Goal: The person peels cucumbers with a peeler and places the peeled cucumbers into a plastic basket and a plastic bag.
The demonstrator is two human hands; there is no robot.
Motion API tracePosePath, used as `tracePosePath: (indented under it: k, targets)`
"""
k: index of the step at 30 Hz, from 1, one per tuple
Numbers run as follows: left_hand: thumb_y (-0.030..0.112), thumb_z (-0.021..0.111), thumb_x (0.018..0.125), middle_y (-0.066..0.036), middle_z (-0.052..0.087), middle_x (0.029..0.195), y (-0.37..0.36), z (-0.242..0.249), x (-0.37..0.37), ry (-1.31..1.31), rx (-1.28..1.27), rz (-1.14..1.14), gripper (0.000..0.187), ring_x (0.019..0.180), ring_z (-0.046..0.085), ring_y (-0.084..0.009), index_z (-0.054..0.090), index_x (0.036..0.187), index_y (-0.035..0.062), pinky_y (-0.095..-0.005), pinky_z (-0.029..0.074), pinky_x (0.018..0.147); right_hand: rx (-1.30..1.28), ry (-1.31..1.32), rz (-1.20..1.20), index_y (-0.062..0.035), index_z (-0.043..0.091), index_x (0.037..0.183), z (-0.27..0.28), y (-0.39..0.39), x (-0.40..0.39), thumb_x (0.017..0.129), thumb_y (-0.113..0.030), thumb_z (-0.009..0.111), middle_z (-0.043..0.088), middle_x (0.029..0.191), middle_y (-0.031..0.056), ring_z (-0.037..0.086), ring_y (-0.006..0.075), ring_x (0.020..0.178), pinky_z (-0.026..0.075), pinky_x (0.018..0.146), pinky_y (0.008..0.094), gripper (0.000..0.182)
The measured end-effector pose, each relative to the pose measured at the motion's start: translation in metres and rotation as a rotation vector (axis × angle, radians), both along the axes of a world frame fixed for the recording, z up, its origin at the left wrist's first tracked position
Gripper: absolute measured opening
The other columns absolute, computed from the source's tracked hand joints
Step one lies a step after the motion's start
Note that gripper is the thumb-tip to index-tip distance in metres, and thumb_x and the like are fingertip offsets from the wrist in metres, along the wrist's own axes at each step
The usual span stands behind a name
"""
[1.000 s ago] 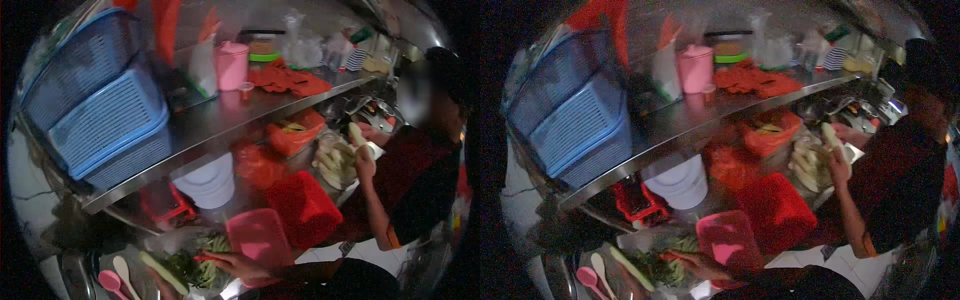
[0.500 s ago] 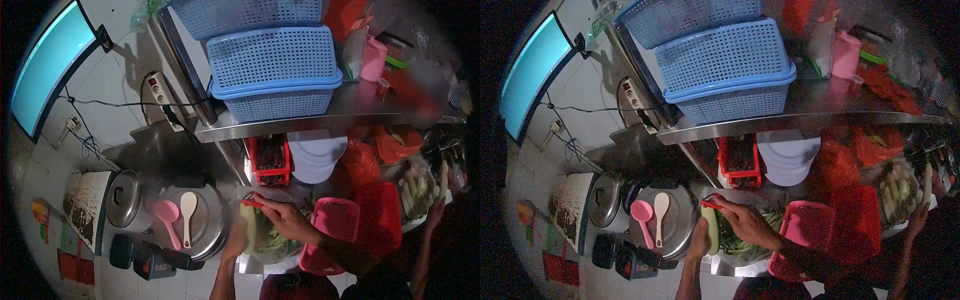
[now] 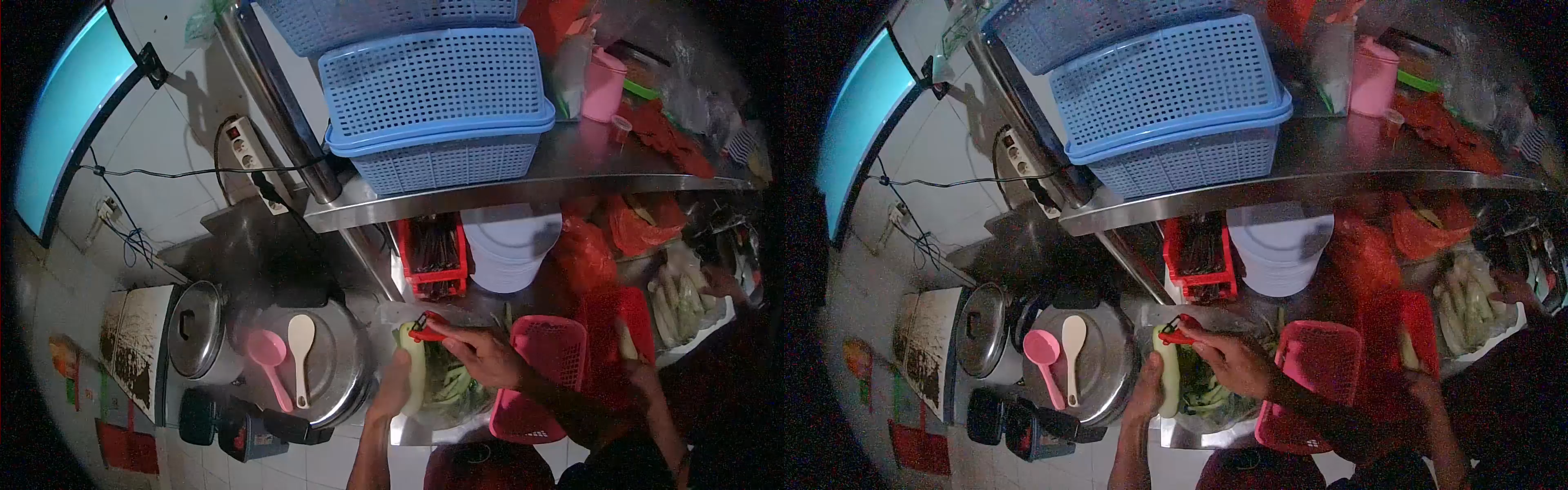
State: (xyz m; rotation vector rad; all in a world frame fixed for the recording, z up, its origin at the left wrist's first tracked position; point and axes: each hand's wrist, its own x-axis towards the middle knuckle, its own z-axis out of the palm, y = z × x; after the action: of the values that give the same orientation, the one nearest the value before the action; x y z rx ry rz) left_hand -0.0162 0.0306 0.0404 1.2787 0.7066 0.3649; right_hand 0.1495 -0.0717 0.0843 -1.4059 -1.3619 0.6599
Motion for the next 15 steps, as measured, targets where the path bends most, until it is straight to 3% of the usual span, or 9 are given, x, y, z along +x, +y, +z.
tracePosePath:
  k: [1, 2, 3, 6, 9, 11, 12, 13, 15]
  targets:
    - [0.038, 0.025, 0.099, -0.008, 0.05, 0.116, 0.003, -0.004, -0.002, 0.008, 0.026, 0.013, 0.048, 0.102, 0.048, -0.0148, 0.043, 0.125, 0.0019, -0.0303, 0.039, 0.089, 0.041, -0.042, -0.013, -0.0056, 0.043, 0.131, 0.0, 0.002, -0.001, 0.095, -0.014, 0.043, 0.051, 0.126, 0.0191, 0.052, 0.0201, 0.114, 0.038, 0.095, 0.0302, 0.037]
    - [0.058, 0.032, 0.092, -0.008, 0.054, 0.11, 0.004, -0.005, -0.006, 0.051, 0.029, 0.054, 0.066, 0.098, 0.052, -0.0166, 0.042, 0.127, 0.0023, -0.0317, 0.04, 0.087, 0.042, -0.042, -0.015, -0.0056, 0.043, 0.131, -0.001, 0.004, -0.002, 0.095, -0.014, 0.043, 0.051, 0.126, 0.0191, 0.052, 0.0201, 0.114, 0.038, 0.095, 0.0302, 0.037]
    - [0.058, 0.032, 0.092, -0.008, 0.054, 0.11, 0.005, -0.006, -0.005, 0.053, 0.029, 0.052, 0.066, 0.098, 0.052, -0.0166, 0.042, 0.127, 0.0023, -0.0317, 0.04, 0.087, 0.027, 0.007, -0.018, -0.0051, 0.043, 0.131, -0.002, 0.005, -0.004, 0.095, -0.014, 0.043, 0.051, 0.126, 0.0192, 0.052, 0.0212, 0.114, 0.039, 0.094, 0.0305, 0.037]
    - [0.036, 0.027, 0.099, -0.007, 0.051, 0.11, -0.002, 0.002, 0.003, 0.033, 0.045, 0.054, 0.044, 0.097, 0.048, -0.0142, 0.046, 0.121, 0.0025, -0.03, 0.038, 0.088, -0.048, 0.083, -0.064, -0.004, 0.044, 0.131, -0.006, 0.001, -0.017, 0.094, -0.012, 0.044, 0.051, 0.126, 0.0191, 0.053, 0.0229, 0.113, 0.04, 0.093, 0.031, 0.038]
    - [0.04, 0.029, 0.098, -0.006, 0.052, 0.104, 0.01, -0.029, 0.011, -0.086, -0.043, 0.311, 0.046, 0.091, 0.05, -0.0155, 0.047, 0.119, 0.0041, -0.0312, 0.041, 0.082, 0.012, 0.088, -0.108, -0.0033, 0.044, 0.13, -0.046, -0.018, -0.048, 0.092, -0.007, 0.045, 0.052, 0.125, 0.0193, 0.054, 0.0233, 0.112, 0.042, 0.09, 0.0311, 0.038]
    - [0.065, 0.039, 0.086, -0.006, 0.053, 0.1, 0.025, -0.028, 0.015, -0.175, -0.196, 0.62, 0.069, 0.092, 0.052, -0.0178, 0.044, 0.123, 0.0075, -0.0315, 0.044, 0.081, 0.017, 0.066, 0.006, -0.0029, 0.045, 0.129, -0.077, -0.045, -0.067, 0.09, -0.003, 0.046, 0.05, 0.128, 0.0188, 0.055, 0.024, 0.111, 0.044, 0.088, 0.031, 0.039]
    - [0.065, 0.041, 0.085, -0.004, 0.052, 0.098, 0.026, -0.017, 0.017, -0.285, -0.203, 0.68, 0.068, 0.09, 0.051, -0.0176, 0.043, 0.123, 0.0089, -0.0316, 0.045, 0.078, -0.097, 0.068, 0.108, -0.0026, 0.046, 0.129, -0.092, -0.063, -0.075, 0.09, -0.001, 0.046, 0.048, 0.13, 0.0181, 0.055, 0.0251, 0.111, 0.044, 0.087, 0.0311, 0.039]
    - [0.063, 0.042, 0.086, -0.004, 0.051, 0.103, 0.031, -0.01, 0.016, -0.267, -0.107, 0.707, 0.065, 0.092, 0.051, -0.0169, 0.043, 0.124, 0.0095, -0.0311, 0.045, 0.079, 0.051, 0.551, 0.133, -0.0025, 0.044, 0.131, -0.123, -0.075, -0.099, 0.091, -0.001, 0.044, 0.042, 0.136, 0.0146, 0.047, 0.026, 0.12, 0.038, 0.096, 0.0312, 0.04]
    - [0.056, 0.045, 0.089, -0.002, 0.054, 0.1, 0.03, -0.008, 0.01, -0.116, -0.018, 0.857, 0.057, 0.09, 0.051, -0.012, 0.045, 0.124, 0.0102, -0.0253, 0.043, 0.079, -0.005, 0.33, 0.022, -0.0072, 0.041, 0.134, -0.099, -0.076, -0.081, 0.094, -0.009, 0.042, 0.046, 0.134, 0.0124, 0.049, 0.0211, 0.115, 0.038, 0.094, 0.0292, 0.04]
